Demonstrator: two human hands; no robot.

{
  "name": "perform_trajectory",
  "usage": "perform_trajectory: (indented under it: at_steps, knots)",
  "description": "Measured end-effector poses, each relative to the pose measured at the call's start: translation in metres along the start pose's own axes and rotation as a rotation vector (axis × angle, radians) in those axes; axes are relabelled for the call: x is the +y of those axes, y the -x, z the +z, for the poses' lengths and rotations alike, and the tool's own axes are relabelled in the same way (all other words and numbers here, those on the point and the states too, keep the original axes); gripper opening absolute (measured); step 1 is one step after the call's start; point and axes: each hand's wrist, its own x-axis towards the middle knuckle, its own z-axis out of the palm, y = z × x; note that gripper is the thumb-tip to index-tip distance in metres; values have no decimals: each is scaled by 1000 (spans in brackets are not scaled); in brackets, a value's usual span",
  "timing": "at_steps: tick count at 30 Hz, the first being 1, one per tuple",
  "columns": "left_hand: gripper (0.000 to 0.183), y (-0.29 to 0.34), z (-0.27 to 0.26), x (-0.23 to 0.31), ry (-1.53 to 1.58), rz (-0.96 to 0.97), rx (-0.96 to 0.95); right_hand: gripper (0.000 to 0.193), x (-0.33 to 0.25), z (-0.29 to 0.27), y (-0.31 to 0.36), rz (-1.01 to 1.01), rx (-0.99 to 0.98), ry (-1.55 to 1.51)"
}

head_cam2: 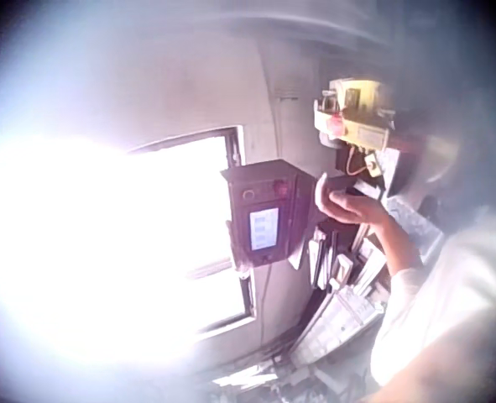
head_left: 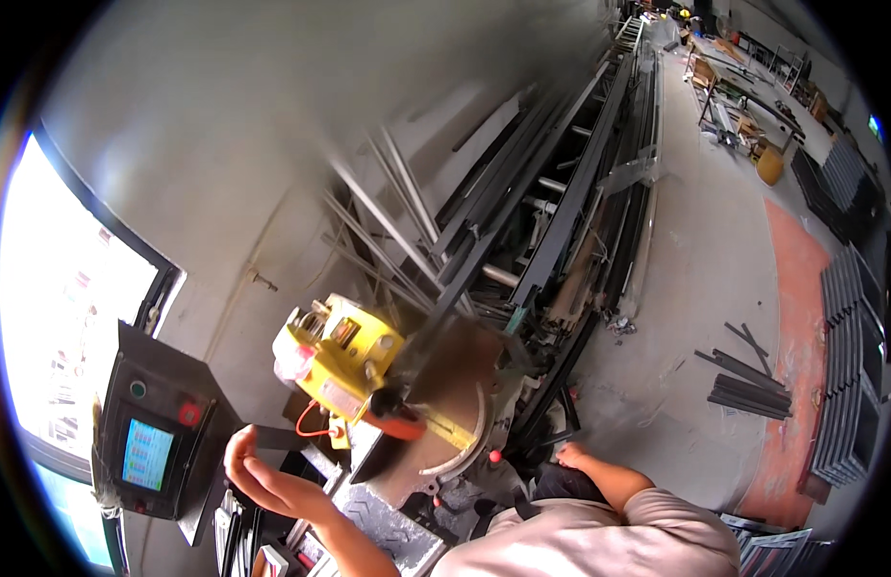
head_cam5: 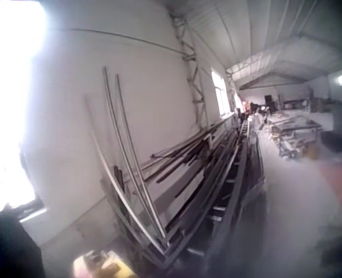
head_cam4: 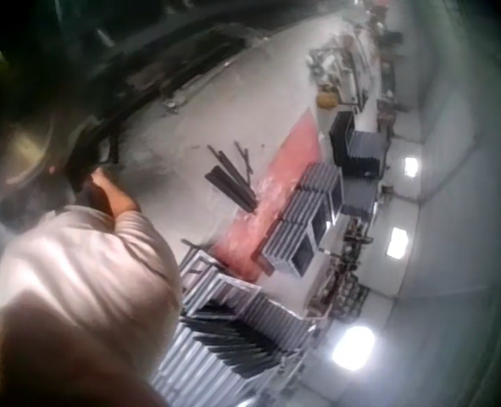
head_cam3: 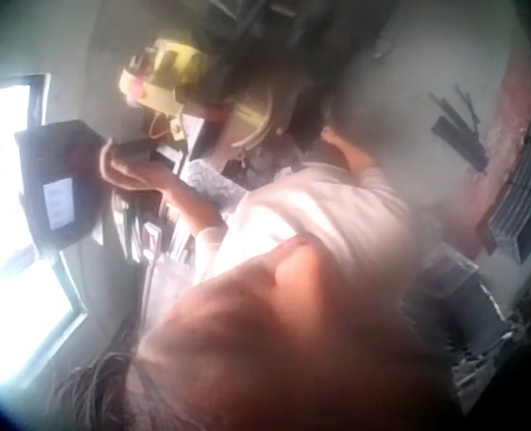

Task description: The person inputs settings on a control screen, cuts metal frame profiles using a chop saw, stacks the cut pieces on the floor, and cuts additional metal profiles with the saw.

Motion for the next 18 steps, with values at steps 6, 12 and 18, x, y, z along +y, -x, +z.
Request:
perform_trajectory:
  at_steps: [6,12,18]
  knots:
    - [74,43,84,73,232,47,-363,16,-17,-47,-37,54,-145,-291]
    - [63,49,116,73,375,-24,-348,13,-119,-135,-94,-324,-22,-310]
    - [54,56,135,68,458,75,-93,9,-294,-210,-159,-520,85,-519]
